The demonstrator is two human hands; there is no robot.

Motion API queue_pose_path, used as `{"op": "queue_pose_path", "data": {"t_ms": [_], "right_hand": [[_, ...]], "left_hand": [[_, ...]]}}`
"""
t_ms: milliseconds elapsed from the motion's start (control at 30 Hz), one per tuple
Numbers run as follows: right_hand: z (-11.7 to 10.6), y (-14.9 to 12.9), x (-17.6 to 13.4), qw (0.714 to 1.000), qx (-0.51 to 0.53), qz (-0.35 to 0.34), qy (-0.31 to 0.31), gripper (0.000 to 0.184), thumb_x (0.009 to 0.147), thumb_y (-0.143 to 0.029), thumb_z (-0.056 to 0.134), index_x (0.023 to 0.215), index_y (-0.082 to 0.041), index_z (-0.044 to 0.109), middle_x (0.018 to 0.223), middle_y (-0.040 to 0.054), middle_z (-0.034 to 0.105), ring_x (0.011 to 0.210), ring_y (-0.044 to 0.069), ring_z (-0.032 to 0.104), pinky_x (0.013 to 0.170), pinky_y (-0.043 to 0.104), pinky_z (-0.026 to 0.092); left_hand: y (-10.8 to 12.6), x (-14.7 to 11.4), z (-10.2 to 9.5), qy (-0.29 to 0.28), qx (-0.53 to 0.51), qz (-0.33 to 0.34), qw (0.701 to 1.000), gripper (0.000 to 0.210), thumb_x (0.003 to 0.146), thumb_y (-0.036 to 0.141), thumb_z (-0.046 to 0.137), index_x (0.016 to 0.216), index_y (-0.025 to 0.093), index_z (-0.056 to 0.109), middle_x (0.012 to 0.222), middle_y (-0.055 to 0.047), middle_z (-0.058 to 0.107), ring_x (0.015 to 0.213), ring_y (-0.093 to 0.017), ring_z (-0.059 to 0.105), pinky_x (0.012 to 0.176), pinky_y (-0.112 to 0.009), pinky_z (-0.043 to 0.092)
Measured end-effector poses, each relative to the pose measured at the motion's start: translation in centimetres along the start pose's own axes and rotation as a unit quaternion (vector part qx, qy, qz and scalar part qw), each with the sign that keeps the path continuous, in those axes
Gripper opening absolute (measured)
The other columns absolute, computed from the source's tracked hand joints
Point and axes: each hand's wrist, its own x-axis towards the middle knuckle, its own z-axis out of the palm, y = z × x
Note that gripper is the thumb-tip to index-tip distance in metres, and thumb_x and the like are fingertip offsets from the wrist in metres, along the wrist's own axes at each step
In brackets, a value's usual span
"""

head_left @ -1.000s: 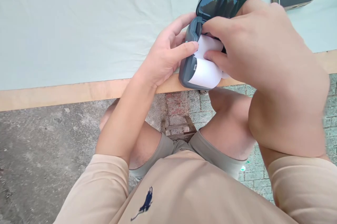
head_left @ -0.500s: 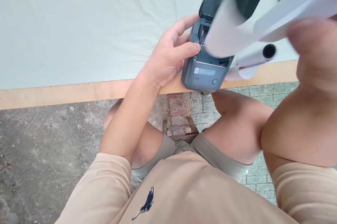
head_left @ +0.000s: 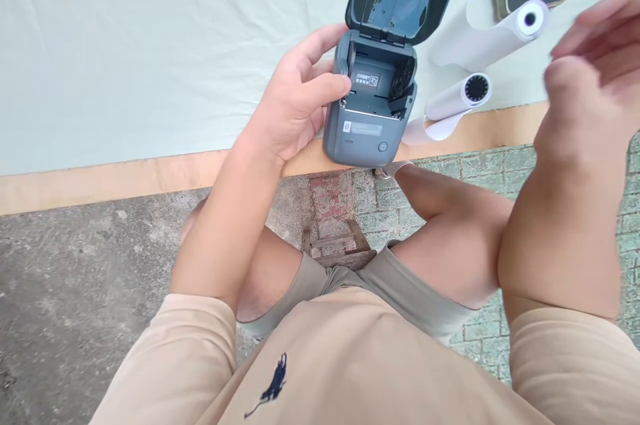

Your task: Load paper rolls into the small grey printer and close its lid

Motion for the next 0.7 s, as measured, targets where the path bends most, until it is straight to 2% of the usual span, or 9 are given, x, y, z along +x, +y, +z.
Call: {"op": "queue_pose_path", "data": {"t_ms": [133,167,233,333,433,500,567,633,700], "right_hand": [[0.2,-1.2,-0.4,0.977,-0.046,-0.026,-0.209,0.029,0.069,-0.028,0.067,0.098,-0.026,0.065,0.075,0.0012,0.056,0.067,0.012,0.049,0.062,0.029,0.04],[0.5,-1.2,-0.3,0.972,-0.065,-0.039,-0.224,0.026,0.069,-0.026,0.068,0.095,-0.026,0.067,0.076,0.0017,0.057,0.067,0.012,0.049,0.061,0.029,0.041],[0.8,-1.1,0.0,0.977,-0.06,-0.075,-0.192,0.022,0.068,-0.025,0.072,0.09,-0.025,0.071,0.078,0.0039,0.06,0.07,0.013,0.054,0.063,0.03,0.046],[0.4,-2.2,0.2,0.974,0.1,-0.121,-0.165,0.03,0.071,-0.031,0.075,0.1,-0.025,0.071,0.103,0.01,0.067,0.093,0.022,0.064,0.08,0.038,0.052],[-0.1,-4.6,-0.1,0.916,0.265,-0.119,-0.279,0.037,0.086,-0.05,0.059,0.115,-0.028,0.064,0.109,0.0081,0.068,0.094,0.022,0.066,0.078,0.04,0.056],[0.3,-6.3,-0.1,0.898,0.255,-0.119,-0.338,0.037,0.09,-0.053,0.051,0.118,-0.029,0.06,0.105,0.0039,0.069,0.085,0.018,0.066,0.071,0.036,0.056],[1.4,-7.6,0.2,0.918,0.19,-0.133,-0.321,0.031,0.09,-0.044,0.056,0.117,-0.028,0.056,0.107,0.0013,0.067,0.084,0.015,0.064,0.072,0.035,0.053],[2.8,-8.2,0.8,0.949,0.114,-0.149,-0.254,0.031,0.085,-0.036,0.065,0.111,-0.024,0.054,0.107,0.0019,0.064,0.085,0.015,0.061,0.072,0.035,0.049],[3.9,-8.3,1.5,0.969,0.016,-0.154,-0.192,0.032,0.081,-0.037,0.068,0.103,-0.021,0.053,0.102,0.0046,0.061,0.086,0.018,0.06,0.071,0.036,0.046]], "left_hand": [[-0.1,0.1,-0.2,-0.007,0.0,0.004,1.0,0.037,0.082,0.005,0.057,0.115,0.02,0.059,0.096,0.001,0.068,0.114,-0.025,0.065,0.096,-0.038,0.054],[-0.3,0.1,-0.3,-0.016,0.001,0.01,1.0,0.037,0.082,0.005,0.057,0.116,0.02,0.059,0.096,0.001,0.069,0.113,-0.024,0.065,0.096,-0.038,0.054],[-0.5,0.2,-0.5,-0.031,0.001,0.024,0.999,0.036,0.082,0.007,0.059,0.115,0.021,0.06,0.099,0.0,0.07,0.11,-0.024,0.065,0.093,-0.037,0.054],[-0.8,0.3,-0.8,-0.034,-0.001,0.03,0.999,0.036,0.08,0.01,0.062,0.114,0.023,0.061,0.104,0.0,0.071,0.106,-0.023,0.066,0.091,-0.038,0.054],[-0.8,0.3,-0.7,-0.026,0.002,0.021,0.999,0.037,0.081,0.011,0.06,0.116,0.022,0.058,0.102,0.001,0.07,0.105,-0.022,0.066,0.088,-0.037,0.053],[-0.7,0.3,-0.6,-0.026,0.003,0.024,0.999,0.038,0.079,0.011,0.061,0.115,0.023,0.058,0.101,0.001,0.071,0.099,-0.021,0.067,0.082,-0.035,0.054],[-0.7,0.2,-0.5,-0.021,-0.001,0.024,1.0,0.037,0.078,0.011,0.064,0.113,0.023,0.059,0.098,0.003,0.071,0.085,-0.016,0.066,0.075,-0.031,0.053],[-0.6,0.2,-0.3,-0.01,-0.008,0.023,1.0,0.035,0.079,0.011,0.064,0.112,0.022,0.06,0.092,0.004,0.07,0.07,-0.01,0.061,0.064,-0.025,0.05],[-0.6,0.2,-0.2,0.0,-0.013,0.024,1.0,0.032,0.081,0.009,0.062,0.11,0.021,0.061,0.09,0.004,0.07,0.066,-0.008,0.059,0.057,-0.021,0.046]]}}
